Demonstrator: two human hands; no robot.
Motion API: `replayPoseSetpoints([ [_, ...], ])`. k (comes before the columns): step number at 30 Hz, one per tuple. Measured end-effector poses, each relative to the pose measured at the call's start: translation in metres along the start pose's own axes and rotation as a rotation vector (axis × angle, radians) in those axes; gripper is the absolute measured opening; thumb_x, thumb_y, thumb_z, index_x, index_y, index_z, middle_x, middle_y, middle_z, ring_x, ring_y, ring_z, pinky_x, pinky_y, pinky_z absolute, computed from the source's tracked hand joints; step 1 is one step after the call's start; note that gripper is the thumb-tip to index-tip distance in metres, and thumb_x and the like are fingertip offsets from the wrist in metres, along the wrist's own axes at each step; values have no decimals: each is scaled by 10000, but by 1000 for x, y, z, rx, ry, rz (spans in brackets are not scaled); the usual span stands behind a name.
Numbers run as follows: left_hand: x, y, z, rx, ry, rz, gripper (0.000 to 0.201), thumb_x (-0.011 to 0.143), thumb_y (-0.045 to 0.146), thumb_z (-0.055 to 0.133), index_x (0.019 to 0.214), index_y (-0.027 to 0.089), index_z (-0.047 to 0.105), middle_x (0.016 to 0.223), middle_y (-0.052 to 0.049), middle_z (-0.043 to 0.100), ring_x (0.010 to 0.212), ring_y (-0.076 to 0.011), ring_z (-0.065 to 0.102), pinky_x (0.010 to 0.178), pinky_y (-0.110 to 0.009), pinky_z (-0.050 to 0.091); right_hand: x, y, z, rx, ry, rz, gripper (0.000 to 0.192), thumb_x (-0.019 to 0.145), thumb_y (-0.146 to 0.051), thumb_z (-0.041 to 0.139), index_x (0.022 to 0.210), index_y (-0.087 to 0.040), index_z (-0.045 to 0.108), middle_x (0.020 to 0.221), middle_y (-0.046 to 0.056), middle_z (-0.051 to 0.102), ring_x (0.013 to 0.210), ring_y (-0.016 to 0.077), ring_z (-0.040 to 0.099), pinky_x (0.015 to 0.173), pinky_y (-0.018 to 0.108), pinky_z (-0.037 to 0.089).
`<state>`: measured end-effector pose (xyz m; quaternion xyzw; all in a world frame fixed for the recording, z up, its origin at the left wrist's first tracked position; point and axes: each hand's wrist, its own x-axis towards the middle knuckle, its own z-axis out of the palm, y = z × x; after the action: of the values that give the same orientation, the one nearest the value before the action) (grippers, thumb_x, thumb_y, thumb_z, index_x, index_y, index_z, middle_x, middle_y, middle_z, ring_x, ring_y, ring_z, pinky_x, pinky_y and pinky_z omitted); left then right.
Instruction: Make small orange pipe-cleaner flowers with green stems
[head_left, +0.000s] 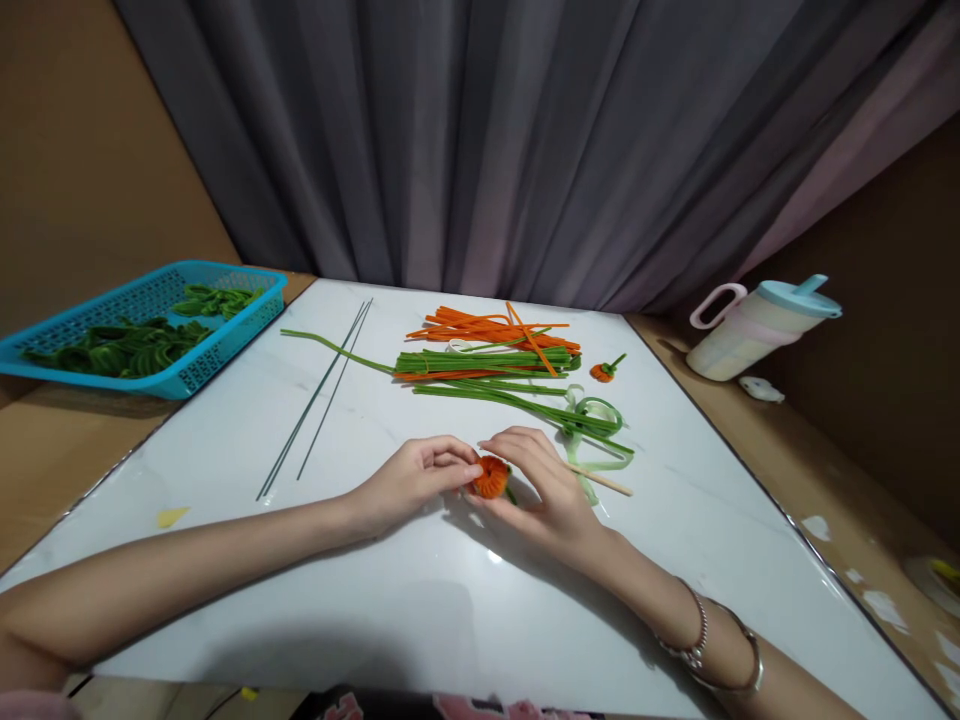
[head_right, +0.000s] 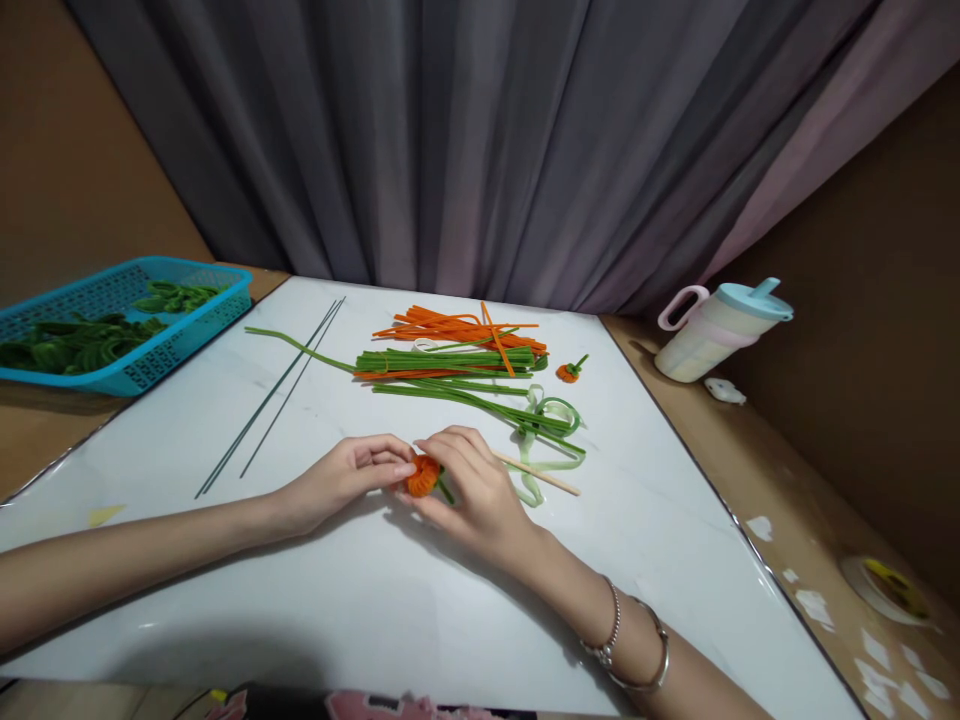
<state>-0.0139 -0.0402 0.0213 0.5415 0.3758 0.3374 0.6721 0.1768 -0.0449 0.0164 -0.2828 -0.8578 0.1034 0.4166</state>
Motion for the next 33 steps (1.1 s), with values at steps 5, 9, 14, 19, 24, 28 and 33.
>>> replayPoseSetpoints([
  [5, -2, 2, 0, 61, 44, 82, 148, 772, 235, 640, 884, 143, 613, 884, -43, 640, 818, -142, 587, 774, -296, 438, -1, 4, 0, 68, -96, 17, 495, 804, -341, 659, 1241, -190, 481, 1086, 112, 613, 1056, 240, 534, 860, 418, 505],
  [9, -6, 4, 3, 181, 80, 114, 156, 789, 264, 620, 892, 149, 595, 866, -42, 624, 823, -152, 570, 762, -304, 439, -6, 7, 3, 39, -103, 13, 420, 837, -272, 622, 1230, -195, 496, 1061, 119, 617, 1054, 243, 550, 821, 411, 508],
  [14, -10, 6, 6, 210, 62, 113, 221, 787, 262, 621, 939, 179, 484, 818, -15, 604, 754, -135, 541, 705, -288, 425, -7, 6, 3, 43, -86, 29, 395, 844, -232, 607, 1223, -211, 495, 1088, 122, 610, 1052, 241, 559, 819, 415, 504],
  [19, -12, 10, 8, 216, 49, 75, 247, 774, 238, 623, 904, 195, 417, 761, 4, 594, 698, -123, 516, 664, -275, 409, -4, 2, 1, 97, -134, 41, 354, 833, -286, 633, 1161, -207, 528, 1106, 118, 611, 1087, 228, 553, 842, 394, 502],
  [24, -12, 11, 9, 178, 26, 33, 250, 768, 233, 628, 897, 197, 417, 772, 3, 594, 716, -128, 540, 668, -267, 420, -2, -1, 0, 135, -163, 38, 220, 853, -265, 608, 1056, -197, 554, 1145, 125, 624, 1101, 224, 565, 864, 407, 486],
  [28, -11, 10, 8, 163, 34, 10, 267, 758, 242, 645, 890, 201, 417, 769, 4, 596, 740, -132, 544, 694, -273, 418, -4, 0, 3, 165, -123, 2, 227, 860, -210, 591, 1080, -186, 540, 1146, 134, 633, 1094, 218, 579, 883, 420, 480],
  [33, -12, 12, 7, 112, 31, -44, 289, 742, 248, 663, 886, 204, 415, 780, 5, 597, 761, -139, 561, 700, -271, 417, -5, 0, 6, 181, -80, -28, 254, 845, -150, 594, 1091, -172, 534, 1103, 140, 651, 1072, 210, 591, 876, 415, 480],
])
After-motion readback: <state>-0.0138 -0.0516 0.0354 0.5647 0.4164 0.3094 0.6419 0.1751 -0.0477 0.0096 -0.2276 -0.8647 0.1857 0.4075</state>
